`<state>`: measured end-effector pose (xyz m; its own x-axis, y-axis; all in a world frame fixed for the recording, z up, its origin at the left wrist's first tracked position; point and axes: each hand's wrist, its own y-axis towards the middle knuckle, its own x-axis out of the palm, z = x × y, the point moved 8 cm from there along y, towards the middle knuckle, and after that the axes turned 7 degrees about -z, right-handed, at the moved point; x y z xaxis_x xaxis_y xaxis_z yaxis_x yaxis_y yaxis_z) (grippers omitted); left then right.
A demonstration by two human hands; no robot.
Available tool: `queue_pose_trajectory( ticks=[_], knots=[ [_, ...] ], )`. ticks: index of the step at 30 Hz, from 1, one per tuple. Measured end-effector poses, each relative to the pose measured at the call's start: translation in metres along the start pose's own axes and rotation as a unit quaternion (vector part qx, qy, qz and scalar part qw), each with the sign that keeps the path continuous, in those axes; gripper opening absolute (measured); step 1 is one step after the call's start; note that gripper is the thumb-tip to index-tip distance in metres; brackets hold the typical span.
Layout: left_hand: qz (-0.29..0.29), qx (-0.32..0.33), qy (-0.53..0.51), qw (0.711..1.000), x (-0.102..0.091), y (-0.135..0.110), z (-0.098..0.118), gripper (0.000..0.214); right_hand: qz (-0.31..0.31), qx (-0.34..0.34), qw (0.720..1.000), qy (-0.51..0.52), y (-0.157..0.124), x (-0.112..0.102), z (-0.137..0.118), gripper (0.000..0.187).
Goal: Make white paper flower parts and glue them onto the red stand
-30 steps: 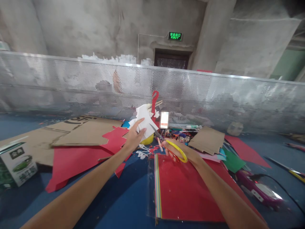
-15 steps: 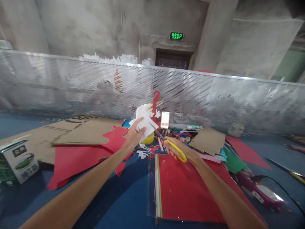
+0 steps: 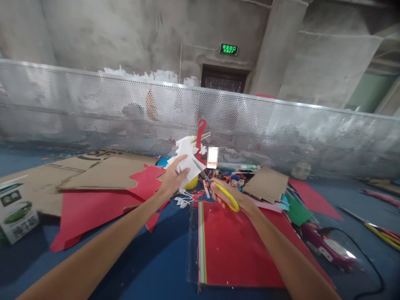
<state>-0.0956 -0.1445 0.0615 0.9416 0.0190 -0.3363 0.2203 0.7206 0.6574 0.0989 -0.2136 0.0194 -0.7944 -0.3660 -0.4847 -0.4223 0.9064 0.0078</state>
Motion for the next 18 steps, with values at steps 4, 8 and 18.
queue_pose_trajectory(
  ticks=[4,8,18],
  knots=[
    [-0.001,-0.005,0.014,1.000,-0.002,0.000,-0.003,0.057,-0.002,-0.011,1.000,-0.020,-0.001,0.003,-0.004,0.065],
    [-0.006,0.007,0.004,1.000,-0.002,-0.001,-0.002,0.057,-0.007,-0.010,1.000,-0.029,-0.001,0.004,-0.002,0.065],
    [-0.003,0.003,0.019,1.000,-0.001,-0.002,0.008,0.056,-0.014,-0.039,0.999,0.013,0.002,0.006,0.001,0.068]
  ],
)
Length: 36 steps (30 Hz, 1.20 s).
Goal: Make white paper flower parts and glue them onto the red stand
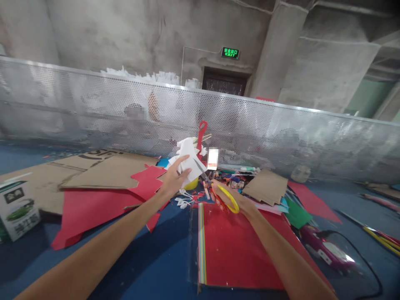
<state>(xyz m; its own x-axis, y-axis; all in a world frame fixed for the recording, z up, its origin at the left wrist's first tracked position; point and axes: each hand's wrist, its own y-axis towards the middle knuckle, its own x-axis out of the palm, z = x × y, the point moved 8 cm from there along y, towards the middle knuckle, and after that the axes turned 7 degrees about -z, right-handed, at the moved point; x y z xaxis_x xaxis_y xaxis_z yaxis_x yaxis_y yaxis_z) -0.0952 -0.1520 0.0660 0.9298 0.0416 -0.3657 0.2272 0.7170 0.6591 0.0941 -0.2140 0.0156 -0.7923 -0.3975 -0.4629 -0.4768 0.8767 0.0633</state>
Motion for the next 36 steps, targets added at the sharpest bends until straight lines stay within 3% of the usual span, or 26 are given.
queue_pose_trajectory(
  ticks=[4,11,17,36],
  knots=[
    [0.002,0.001,0.006,1.000,-0.002,0.000,0.001,0.055,0.003,-0.018,1.000,0.013,0.000,-0.002,0.001,0.067],
    [-0.011,0.023,-0.019,0.999,0.003,-0.001,0.005,0.054,-0.031,0.014,0.999,0.008,-0.004,0.005,0.004,0.064],
    [-0.014,0.017,-0.031,0.999,0.005,0.000,0.004,0.050,-0.009,-0.021,1.000,0.013,0.000,0.002,0.000,0.064],
    [0.009,-0.001,-0.040,0.999,0.003,-0.001,0.006,0.058,0.045,0.007,0.999,-0.009,0.002,0.002,-0.010,0.059]
  ],
)
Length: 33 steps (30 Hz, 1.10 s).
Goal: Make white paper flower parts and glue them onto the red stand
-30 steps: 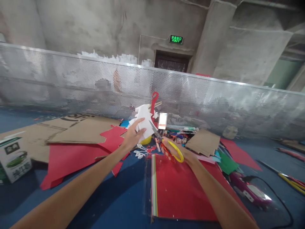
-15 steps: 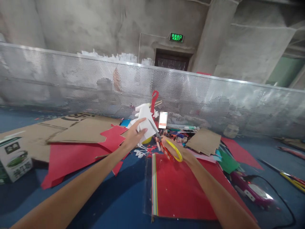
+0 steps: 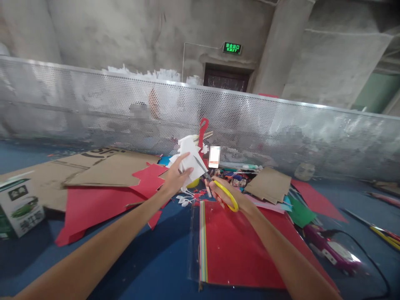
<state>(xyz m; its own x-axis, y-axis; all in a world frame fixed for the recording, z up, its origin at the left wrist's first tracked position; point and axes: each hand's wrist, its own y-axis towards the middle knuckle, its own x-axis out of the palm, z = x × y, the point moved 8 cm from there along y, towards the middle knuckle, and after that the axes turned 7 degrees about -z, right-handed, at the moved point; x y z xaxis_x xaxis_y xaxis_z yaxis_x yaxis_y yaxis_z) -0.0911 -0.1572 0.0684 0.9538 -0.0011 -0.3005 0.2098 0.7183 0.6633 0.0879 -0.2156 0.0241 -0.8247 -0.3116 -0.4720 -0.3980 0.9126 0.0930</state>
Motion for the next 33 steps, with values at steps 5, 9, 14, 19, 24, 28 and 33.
queue_pose_trajectory(
  ticks=[5,9,14,19,24,28,33],
  knots=[
    [0.000,-0.011,-0.009,1.000,0.000,0.001,-0.007,0.061,-0.003,-0.019,1.000,0.009,0.002,-0.002,-0.001,0.054],
    [0.005,-0.019,-0.003,1.000,-0.001,0.002,-0.008,0.063,-0.020,-0.005,0.999,0.039,0.004,-0.003,0.004,0.055],
    [-0.010,-0.024,-0.005,1.000,0.001,0.002,-0.007,0.063,-0.010,-0.019,1.000,0.015,0.006,-0.004,0.008,0.062],
    [-0.038,-0.009,0.008,0.999,0.007,0.000,0.002,0.062,0.005,-0.029,1.000,-0.009,0.005,-0.004,0.007,0.065],
    [-0.051,-0.011,0.012,0.999,0.009,-0.002,0.005,0.063,0.014,-0.029,0.999,0.010,0.004,-0.004,0.005,0.065],
    [-0.055,-0.008,0.016,0.998,0.010,-0.001,0.003,0.063,0.032,-0.029,0.999,0.010,0.005,-0.006,0.008,0.057],
    [-0.047,0.005,0.020,0.999,0.009,0.000,0.002,0.060,0.046,-0.036,0.998,0.001,0.006,-0.009,0.009,0.049]
  ],
)
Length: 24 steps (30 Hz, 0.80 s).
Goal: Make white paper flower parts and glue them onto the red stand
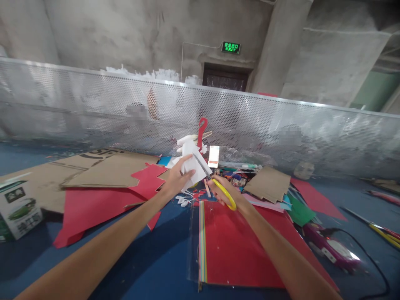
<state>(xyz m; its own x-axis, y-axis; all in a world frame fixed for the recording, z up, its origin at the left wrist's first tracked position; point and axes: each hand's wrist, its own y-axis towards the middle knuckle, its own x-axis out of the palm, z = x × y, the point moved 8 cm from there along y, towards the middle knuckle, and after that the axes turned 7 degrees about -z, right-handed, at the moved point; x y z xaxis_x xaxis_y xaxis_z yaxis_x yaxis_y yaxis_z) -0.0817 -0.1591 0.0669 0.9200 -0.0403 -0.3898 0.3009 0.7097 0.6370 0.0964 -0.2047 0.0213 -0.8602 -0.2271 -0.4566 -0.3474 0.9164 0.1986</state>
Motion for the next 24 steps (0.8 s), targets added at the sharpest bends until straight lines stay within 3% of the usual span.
queue_pose_trajectory(
  ticks=[12,17,24],
  knots=[
    [-0.021,0.013,-0.001,1.000,0.004,-0.001,-0.001,0.057,-0.004,-0.004,1.000,0.015,0.002,0.007,-0.003,0.051],
    [-0.051,-0.008,-0.010,0.999,0.012,-0.003,0.002,0.061,-0.001,-0.005,1.000,0.019,0.000,0.008,-0.006,0.052],
    [-0.050,-0.023,-0.006,0.998,0.012,-0.004,0.005,0.061,0.025,0.000,1.000,0.017,0.000,0.006,-0.005,0.050]
  ],
)
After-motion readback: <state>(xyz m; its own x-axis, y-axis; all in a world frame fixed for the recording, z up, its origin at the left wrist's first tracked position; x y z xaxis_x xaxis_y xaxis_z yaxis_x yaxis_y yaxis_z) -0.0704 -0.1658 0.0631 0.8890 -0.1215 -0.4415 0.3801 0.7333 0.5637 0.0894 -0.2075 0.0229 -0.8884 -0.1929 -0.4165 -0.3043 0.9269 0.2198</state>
